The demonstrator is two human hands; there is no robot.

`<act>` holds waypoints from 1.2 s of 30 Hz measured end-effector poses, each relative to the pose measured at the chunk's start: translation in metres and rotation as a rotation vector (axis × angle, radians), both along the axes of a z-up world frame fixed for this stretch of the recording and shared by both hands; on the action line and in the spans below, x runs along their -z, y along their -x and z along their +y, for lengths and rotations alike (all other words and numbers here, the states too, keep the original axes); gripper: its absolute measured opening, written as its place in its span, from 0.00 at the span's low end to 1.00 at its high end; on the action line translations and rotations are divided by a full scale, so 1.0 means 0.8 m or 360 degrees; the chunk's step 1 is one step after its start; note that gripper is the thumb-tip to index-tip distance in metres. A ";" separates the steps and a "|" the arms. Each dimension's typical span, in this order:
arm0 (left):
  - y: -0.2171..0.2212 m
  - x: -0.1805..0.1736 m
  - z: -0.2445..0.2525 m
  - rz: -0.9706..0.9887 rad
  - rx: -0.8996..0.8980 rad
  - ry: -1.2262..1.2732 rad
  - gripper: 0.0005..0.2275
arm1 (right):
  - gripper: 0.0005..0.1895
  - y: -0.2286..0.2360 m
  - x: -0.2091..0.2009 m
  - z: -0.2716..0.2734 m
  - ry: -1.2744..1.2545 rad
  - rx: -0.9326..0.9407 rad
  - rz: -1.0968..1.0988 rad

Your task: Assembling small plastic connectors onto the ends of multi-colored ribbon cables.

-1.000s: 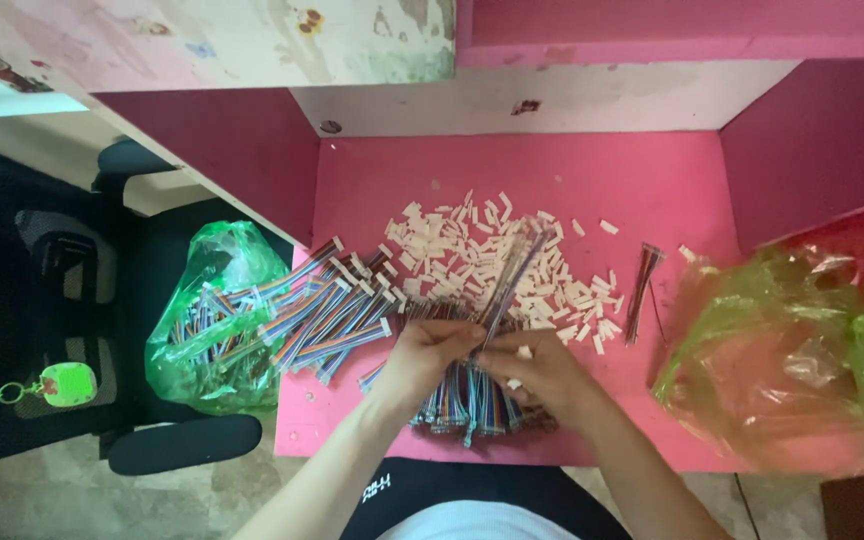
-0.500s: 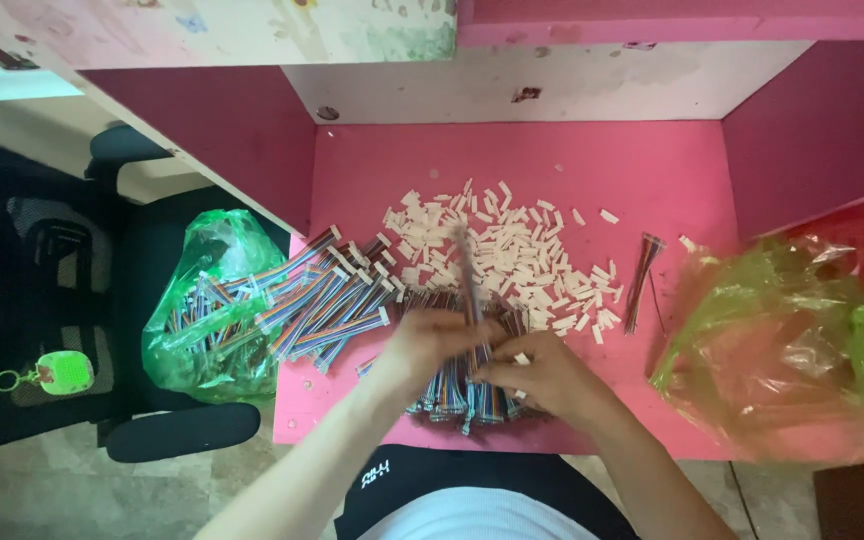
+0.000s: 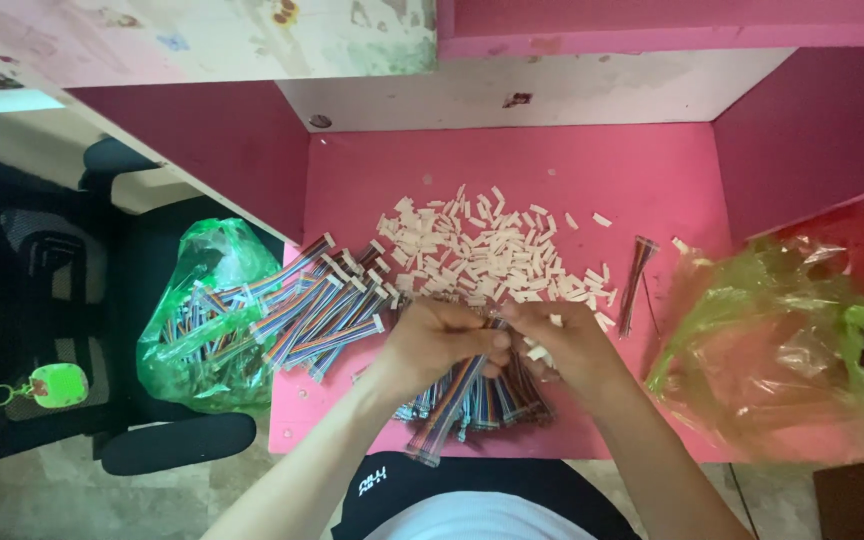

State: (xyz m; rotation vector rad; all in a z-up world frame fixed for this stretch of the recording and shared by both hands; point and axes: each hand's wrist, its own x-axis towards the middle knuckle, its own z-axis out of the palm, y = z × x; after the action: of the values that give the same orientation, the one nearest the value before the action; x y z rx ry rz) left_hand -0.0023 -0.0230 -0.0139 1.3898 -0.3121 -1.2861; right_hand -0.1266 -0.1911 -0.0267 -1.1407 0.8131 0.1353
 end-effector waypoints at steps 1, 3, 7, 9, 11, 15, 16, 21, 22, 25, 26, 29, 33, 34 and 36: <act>0.002 0.000 0.002 0.0008 0.0003 -0.0001 0.08 | 0.20 0.000 -0.005 0.004 -0.0001 0.0003 0.0008; 0.003 -0.002 0.007 -0.0083 -0.0053 0.0166 0.07 | 0.15 -0.003 -0.016 0.011 0.0097 -0.0006 -0.0039; 0.002 -0.008 0.012 0.0066 -0.0041 0.0235 0.07 | 0.14 -0.001 -0.002 0.013 0.0063 0.0033 -0.0136; 0.003 -0.012 0.010 -0.0013 -0.0060 0.0115 0.07 | 0.15 -0.001 -0.009 0.016 0.0063 0.0029 -0.0184; 0.004 -0.017 0.010 0.0000 -0.0050 0.0081 0.06 | 0.14 -0.002 -0.011 0.018 0.0004 0.0069 -0.0172; 0.006 -0.022 0.014 0.0063 -0.0009 0.0164 0.06 | 0.10 0.002 -0.013 0.019 -0.0321 0.0214 -0.0208; 0.006 -0.020 0.014 0.0066 -0.0007 0.0167 0.06 | 0.10 0.002 -0.015 0.018 -0.0318 0.0216 -0.0205; 0.008 -0.020 0.021 -0.0040 0.0070 0.0256 0.07 | 0.09 0.003 -0.013 0.023 -0.0352 0.0243 -0.0116; 0.007 -0.023 0.021 -0.0043 0.0072 0.0260 0.07 | 0.09 0.004 -0.011 0.023 -0.0349 0.0244 -0.0120; 0.007 -0.026 0.023 0.0085 0.0011 0.0101 0.06 | 0.11 0.009 -0.005 0.025 -0.0380 0.0213 -0.0238; 0.006 -0.023 0.026 0.0075 0.0030 0.0211 0.06 | 0.12 0.010 -0.004 0.025 -0.0277 0.0174 -0.0283; 0.007 -0.025 0.026 0.0060 0.0040 0.0268 0.07 | 0.13 0.011 -0.009 0.029 0.0044 0.0092 -0.0286; 0.005 -0.032 0.023 0.0047 0.0010 0.0146 0.08 | 0.14 0.008 -0.024 0.032 0.0426 0.0025 -0.0142; 0.005 -0.031 0.024 0.0044 0.0008 0.0145 0.08 | 0.14 0.008 -0.024 0.033 0.0425 0.0023 -0.0145; 0.007 -0.030 0.024 0.0152 -0.0070 0.0111 0.07 | 0.15 0.008 -0.023 0.035 0.0285 0.0026 -0.0183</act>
State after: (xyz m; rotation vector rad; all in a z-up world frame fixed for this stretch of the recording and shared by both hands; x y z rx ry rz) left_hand -0.0078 -0.0036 0.0101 1.2656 -0.2572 -1.2891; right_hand -0.1327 -0.1634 -0.0086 -1.2976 0.7426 -0.0172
